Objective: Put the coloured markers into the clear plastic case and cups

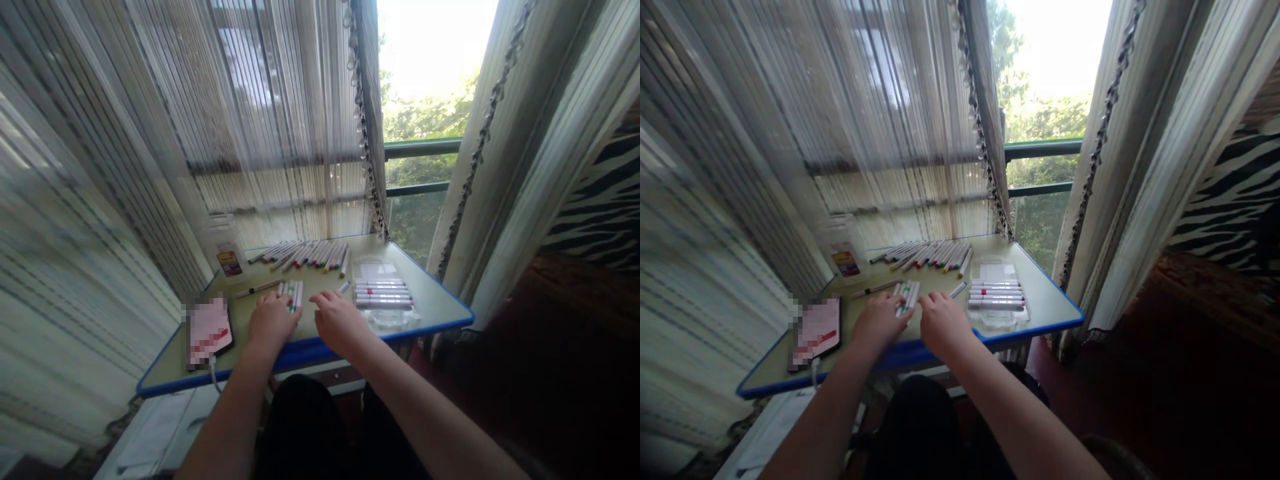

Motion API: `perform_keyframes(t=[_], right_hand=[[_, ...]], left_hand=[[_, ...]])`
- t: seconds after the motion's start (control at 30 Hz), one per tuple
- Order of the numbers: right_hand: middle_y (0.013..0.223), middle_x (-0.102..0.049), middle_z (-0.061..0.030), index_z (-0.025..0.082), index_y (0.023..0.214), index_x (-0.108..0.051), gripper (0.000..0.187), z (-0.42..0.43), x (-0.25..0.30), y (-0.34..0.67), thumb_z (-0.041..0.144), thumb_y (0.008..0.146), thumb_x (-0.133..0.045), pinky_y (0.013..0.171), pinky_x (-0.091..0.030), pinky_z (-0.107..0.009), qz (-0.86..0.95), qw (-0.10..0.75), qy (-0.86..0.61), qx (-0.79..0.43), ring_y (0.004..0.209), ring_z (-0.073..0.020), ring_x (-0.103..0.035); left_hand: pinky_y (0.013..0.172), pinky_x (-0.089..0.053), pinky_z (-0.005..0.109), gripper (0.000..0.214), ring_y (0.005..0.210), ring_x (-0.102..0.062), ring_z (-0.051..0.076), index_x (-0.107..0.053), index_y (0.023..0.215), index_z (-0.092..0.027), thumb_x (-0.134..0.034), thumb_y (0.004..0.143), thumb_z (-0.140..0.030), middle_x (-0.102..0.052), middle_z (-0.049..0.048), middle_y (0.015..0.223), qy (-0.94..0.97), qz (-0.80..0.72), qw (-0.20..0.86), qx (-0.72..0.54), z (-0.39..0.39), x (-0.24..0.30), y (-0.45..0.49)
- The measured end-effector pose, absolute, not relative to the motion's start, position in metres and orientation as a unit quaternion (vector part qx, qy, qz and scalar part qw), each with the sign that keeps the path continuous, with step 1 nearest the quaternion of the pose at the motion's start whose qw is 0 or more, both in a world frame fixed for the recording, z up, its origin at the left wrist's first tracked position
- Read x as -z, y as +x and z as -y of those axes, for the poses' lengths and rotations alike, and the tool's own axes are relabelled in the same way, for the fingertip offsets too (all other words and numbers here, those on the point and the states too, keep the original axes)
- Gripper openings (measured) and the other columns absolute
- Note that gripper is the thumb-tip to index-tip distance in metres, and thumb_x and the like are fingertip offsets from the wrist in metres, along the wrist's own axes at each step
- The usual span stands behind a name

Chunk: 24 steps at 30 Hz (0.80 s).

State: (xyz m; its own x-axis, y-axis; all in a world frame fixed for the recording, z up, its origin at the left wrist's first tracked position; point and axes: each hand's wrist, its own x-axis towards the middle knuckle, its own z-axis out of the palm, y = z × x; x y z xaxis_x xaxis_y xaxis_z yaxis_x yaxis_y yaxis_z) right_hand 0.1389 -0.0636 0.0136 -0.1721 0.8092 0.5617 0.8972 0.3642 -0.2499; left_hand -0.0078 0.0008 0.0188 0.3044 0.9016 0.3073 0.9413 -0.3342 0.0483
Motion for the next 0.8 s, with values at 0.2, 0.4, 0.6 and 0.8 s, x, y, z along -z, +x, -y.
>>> perform_keyframes(t=[0.2, 0.4, 0.6, 0.8], right_hand=[[0.104, -0.067, -0.0101, 0.016, 0.1, -0.067, 0.029, 0.016, -0.029, 0.127, 0.009, 0.078, -0.049, 0.085, -0.041, -0.033, 0.799, 0.249, -0.545, 0.042, 0.097, -0.0234, -0.057], [0.105, -0.069, -0.0063, 0.023, 0.098, -0.071, 0.026, 0.005, -0.014, 0.123, 0.021, 0.079, -0.053, 0.089, -0.04, -0.033, 0.825, 0.191, -0.533, 0.0, 0.103, -0.0232, -0.056], [0.106, -0.069, -0.006, 0.02, 0.103, -0.068, 0.029, 0.004, -0.008, 0.131, 0.021, 0.078, -0.053, 0.09, -0.039, -0.032, 0.822, 0.194, -0.535, -0.017, 0.103, -0.0222, -0.055], [0.099, -0.07, -0.0057, 0.021, 0.096, -0.07, 0.022, 0.004, -0.005, 0.136, 0.025, 0.081, -0.055, 0.091, -0.036, -0.035, 0.825, 0.205, -0.527, -0.013, 0.099, -0.0227, -0.051]], left_hand=[[0.085, -0.043, 0.037, 0.027, 0.094, -0.057, 0.026, -0.072, 0.091, -0.02, -0.049, 0.083, -0.032, -0.064, 0.0102, 0.1, -0.84, 0.51, 0.032, 0.182, -0.012, -0.013, -0.035], [0.089, -0.045, 0.036, 0.025, 0.096, -0.058, 0.022, -0.072, 0.093, -0.018, -0.049, 0.084, -0.025, -0.064, 0.0085, 0.1, -0.842, 0.466, -0.01, 0.272, -0.016, -0.003, -0.062], [0.088, -0.046, 0.037, 0.018, 0.098, -0.057, 0.022, -0.072, 0.089, -0.021, -0.061, 0.077, -0.029, -0.064, 0.0063, 0.101, -0.851, 0.441, 0.014, 0.285, 0.001, 0.001, -0.065], [0.088, -0.046, 0.04, 0.023, 0.099, -0.055, 0.025, -0.071, 0.096, -0.02, -0.059, 0.081, -0.031, -0.063, 0.0079, 0.104, -0.851, 0.456, 0.061, 0.254, 0.003, 0.001, -0.062]])
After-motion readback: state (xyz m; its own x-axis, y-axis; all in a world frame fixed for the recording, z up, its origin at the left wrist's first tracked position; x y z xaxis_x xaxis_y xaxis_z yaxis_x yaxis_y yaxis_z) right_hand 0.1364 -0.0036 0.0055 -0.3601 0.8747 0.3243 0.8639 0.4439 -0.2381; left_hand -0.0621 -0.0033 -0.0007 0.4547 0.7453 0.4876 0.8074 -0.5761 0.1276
